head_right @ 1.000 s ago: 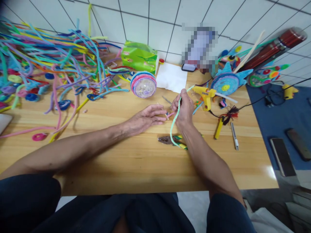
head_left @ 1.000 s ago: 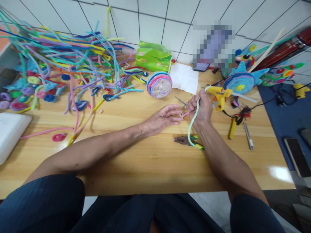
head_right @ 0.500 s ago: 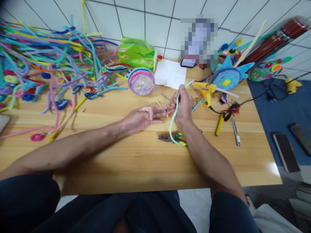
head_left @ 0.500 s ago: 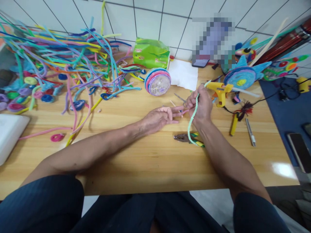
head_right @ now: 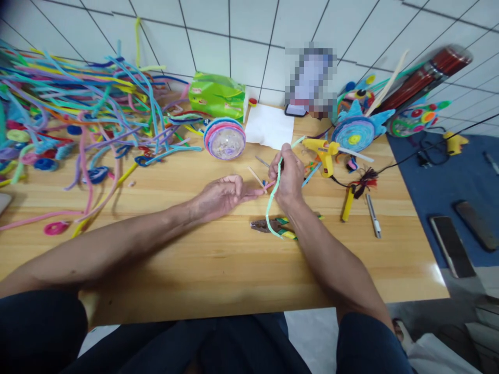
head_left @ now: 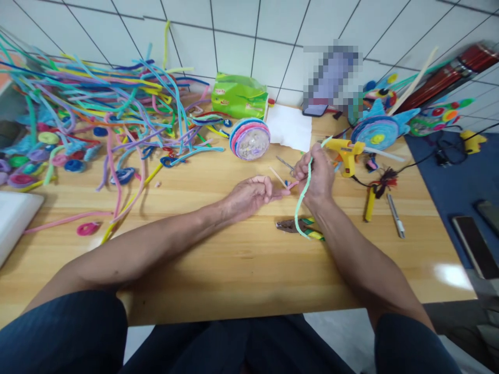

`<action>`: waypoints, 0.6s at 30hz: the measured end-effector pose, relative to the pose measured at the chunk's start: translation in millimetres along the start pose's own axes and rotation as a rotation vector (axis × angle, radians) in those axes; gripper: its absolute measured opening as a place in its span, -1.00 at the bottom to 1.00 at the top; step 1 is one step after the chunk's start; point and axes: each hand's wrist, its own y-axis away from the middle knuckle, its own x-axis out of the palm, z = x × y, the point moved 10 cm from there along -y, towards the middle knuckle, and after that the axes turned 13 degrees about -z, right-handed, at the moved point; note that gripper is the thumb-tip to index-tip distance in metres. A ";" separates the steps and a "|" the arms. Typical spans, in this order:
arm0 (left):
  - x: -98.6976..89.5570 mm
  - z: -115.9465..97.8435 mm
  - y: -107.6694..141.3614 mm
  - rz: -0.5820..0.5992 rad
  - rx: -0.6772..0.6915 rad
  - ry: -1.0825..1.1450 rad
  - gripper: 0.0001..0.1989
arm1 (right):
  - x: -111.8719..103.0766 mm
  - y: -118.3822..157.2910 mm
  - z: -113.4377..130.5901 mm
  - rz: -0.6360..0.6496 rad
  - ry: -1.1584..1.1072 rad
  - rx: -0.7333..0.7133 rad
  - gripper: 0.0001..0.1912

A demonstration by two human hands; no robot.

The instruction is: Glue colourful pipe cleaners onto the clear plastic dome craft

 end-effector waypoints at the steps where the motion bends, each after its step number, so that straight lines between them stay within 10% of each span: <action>1: 0.3 -0.2 0.3 0.001 -0.001 -0.005 -0.88 | 0.7 1.4 0.8 -0.011 -0.001 0.002 -0.21; 12: 3.1 6.0 -0.2 0.042 -0.028 -0.096 -0.99 | 0.3 9.9 20.8 -0.135 -0.048 -0.041 -0.20; 18: 17.0 23.7 15.0 0.152 -0.154 -0.180 -0.57 | 0.2 14.6 32.8 -0.163 -0.063 -0.075 -0.22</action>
